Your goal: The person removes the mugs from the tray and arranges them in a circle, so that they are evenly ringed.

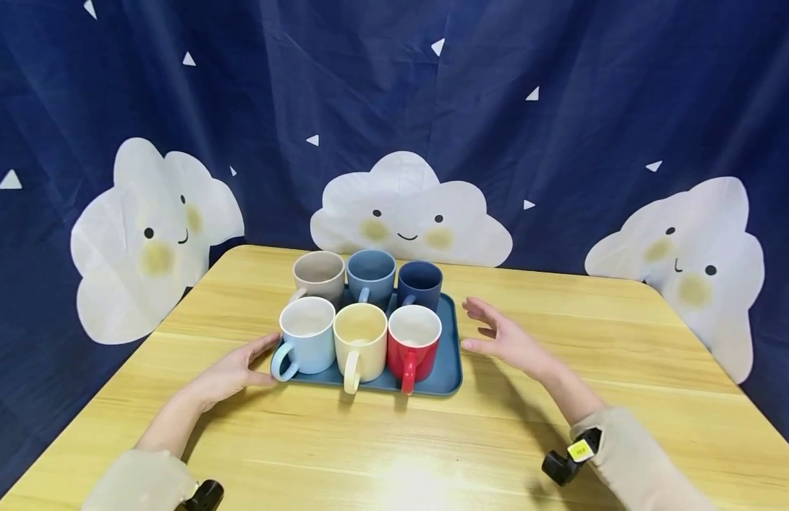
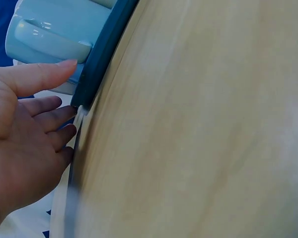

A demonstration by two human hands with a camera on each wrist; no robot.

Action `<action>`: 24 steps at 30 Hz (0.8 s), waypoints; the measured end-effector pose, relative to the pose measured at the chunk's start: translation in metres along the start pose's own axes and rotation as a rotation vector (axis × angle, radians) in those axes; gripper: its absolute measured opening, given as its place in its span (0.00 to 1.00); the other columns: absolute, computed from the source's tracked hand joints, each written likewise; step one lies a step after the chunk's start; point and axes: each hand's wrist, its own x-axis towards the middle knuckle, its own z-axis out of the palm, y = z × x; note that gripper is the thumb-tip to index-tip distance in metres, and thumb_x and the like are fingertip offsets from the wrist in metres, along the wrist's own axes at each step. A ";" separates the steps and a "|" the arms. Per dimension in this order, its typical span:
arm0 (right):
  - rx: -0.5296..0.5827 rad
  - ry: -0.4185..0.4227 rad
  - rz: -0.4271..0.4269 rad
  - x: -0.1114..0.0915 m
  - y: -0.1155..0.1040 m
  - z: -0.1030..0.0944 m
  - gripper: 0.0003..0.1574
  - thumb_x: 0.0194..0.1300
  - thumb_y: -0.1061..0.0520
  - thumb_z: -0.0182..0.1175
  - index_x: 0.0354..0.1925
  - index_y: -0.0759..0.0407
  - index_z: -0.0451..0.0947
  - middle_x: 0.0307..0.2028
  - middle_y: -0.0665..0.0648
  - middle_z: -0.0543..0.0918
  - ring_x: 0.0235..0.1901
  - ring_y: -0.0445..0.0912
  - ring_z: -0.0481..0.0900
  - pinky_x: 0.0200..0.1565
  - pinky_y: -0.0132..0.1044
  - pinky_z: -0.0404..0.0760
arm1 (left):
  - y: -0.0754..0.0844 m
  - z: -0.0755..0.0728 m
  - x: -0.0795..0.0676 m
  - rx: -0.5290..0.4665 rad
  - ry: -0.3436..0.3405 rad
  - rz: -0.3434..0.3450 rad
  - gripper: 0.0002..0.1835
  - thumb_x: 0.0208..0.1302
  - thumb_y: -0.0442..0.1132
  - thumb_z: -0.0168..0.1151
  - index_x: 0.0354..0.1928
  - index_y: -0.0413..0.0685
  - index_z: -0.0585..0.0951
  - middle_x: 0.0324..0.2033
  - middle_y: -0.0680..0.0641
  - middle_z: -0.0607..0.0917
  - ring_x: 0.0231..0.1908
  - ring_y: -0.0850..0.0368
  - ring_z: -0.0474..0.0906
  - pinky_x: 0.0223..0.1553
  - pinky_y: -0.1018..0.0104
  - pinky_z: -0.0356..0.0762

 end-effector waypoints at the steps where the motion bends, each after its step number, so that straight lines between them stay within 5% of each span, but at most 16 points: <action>1: -0.001 -0.010 0.003 0.002 0.000 0.004 0.50 0.59 0.56 0.65 0.68 0.71 0.48 0.65 0.71 0.59 0.64 0.64 0.57 0.61 0.58 0.57 | 0.000 0.000 0.000 0.009 0.004 -0.003 0.48 0.50 0.34 0.69 0.68 0.29 0.52 0.68 0.31 0.52 0.68 0.35 0.41 0.63 0.38 0.39; 11: 0.049 -0.094 0.048 0.008 -0.001 0.031 0.50 0.58 0.54 0.65 0.68 0.69 0.50 0.64 0.69 0.61 0.63 0.63 0.59 0.60 0.57 0.61 | -0.007 0.002 -0.002 0.111 0.052 -0.046 0.48 0.50 0.42 0.70 0.69 0.36 0.55 0.68 0.32 0.54 0.67 0.34 0.44 0.61 0.35 0.42; 24: 0.071 -0.112 0.030 0.014 -0.003 0.036 0.45 0.61 0.52 0.63 0.67 0.69 0.54 0.61 0.67 0.65 0.59 0.60 0.64 0.54 0.46 0.72 | -0.011 -0.001 0.002 0.204 0.074 -0.087 0.47 0.50 0.49 0.70 0.69 0.41 0.59 0.68 0.27 0.46 0.67 0.30 0.37 0.58 0.30 0.37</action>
